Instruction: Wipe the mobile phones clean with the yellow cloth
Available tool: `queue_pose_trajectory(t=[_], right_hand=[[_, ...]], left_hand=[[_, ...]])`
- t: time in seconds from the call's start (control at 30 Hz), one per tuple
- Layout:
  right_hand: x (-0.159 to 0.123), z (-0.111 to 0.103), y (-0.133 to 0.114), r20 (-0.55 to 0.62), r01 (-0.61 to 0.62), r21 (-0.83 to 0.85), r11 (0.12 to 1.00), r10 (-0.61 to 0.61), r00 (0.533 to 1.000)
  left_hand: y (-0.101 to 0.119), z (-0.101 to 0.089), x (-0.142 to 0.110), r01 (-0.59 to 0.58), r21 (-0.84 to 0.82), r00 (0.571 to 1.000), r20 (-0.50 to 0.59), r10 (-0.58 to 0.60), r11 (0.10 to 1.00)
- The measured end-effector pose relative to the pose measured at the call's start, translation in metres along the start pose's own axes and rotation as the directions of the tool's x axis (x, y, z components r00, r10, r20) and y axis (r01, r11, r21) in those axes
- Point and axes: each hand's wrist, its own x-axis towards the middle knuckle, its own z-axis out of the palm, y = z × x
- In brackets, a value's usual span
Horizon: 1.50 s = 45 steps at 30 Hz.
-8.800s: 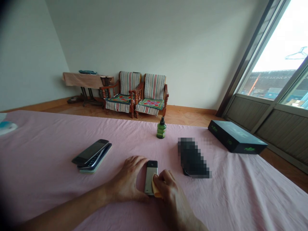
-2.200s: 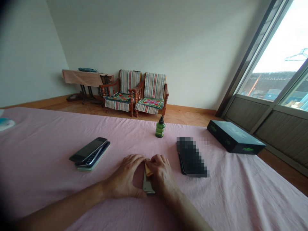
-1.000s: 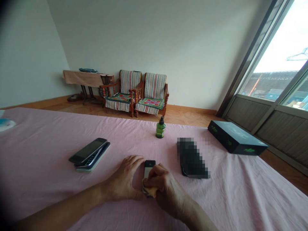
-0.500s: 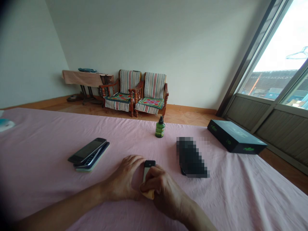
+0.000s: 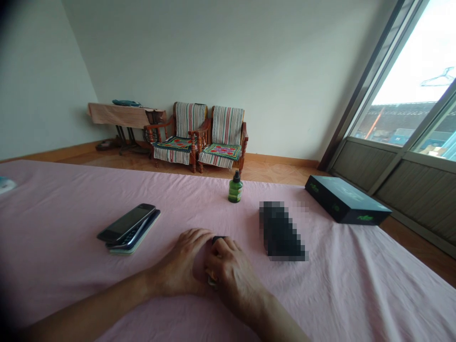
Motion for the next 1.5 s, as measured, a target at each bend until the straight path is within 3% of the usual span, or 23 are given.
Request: queue_pose_trajectory(t=[0.17,0.33,0.47,0.67,0.8,0.97,1.13,1.27,1.5], right_hand=[[0.008,0.0,0.009,-0.009,-0.042,-0.144,0.989,0.041,0.999],[0.008,-0.006,0.0,0.043,-0.006,-0.195,0.981,0.015,0.999],[0.006,-0.004,-0.011,0.071,0.017,-0.146,0.989,-0.007,0.997],[0.0,0.004,-0.015,0.02,-0.01,-0.01,1.0,0.011,1.0],[-0.004,0.003,-0.006,-0.048,-0.1,0.131,0.986,0.107,0.993],[-0.008,0.001,0.01,-0.153,-0.19,0.101,0.976,0.204,0.967],[-0.013,-0.01,0.001,0.01,-0.055,0.198,0.979,0.054,0.998],[-0.014,-0.019,0.004,0.099,0.02,0.27,0.963,-0.048,0.994],[-0.012,-0.015,0.033,-0.053,-0.116,0.186,0.976,0.128,0.99]], left_hand=[[0.004,-0.003,0.001,0.01,0.023,1.0,0.019,-0.011,1.0],[0.006,-0.003,0.001,-0.015,0.031,1.0,0.024,0.014,0.999],[0.004,-0.001,0.001,-0.023,0.047,0.999,0.031,0.021,0.999],[-0.002,0.005,-0.001,-0.038,0.06,0.999,-0.005,0.039,0.997],[-0.001,0.003,-0.001,-0.023,0.063,1.0,0.0,0.023,0.998],[0.002,-0.002,-0.001,0.001,0.053,1.0,0.023,-0.003,0.999],[0.003,0.0,0.0,0.008,0.046,1.0,0.02,-0.009,0.999],[-0.001,0.002,-0.001,-0.007,0.049,1.0,0.004,0.007,0.999],[-0.003,-0.001,-0.002,0.013,0.075,0.998,0.054,-0.017,0.997]])
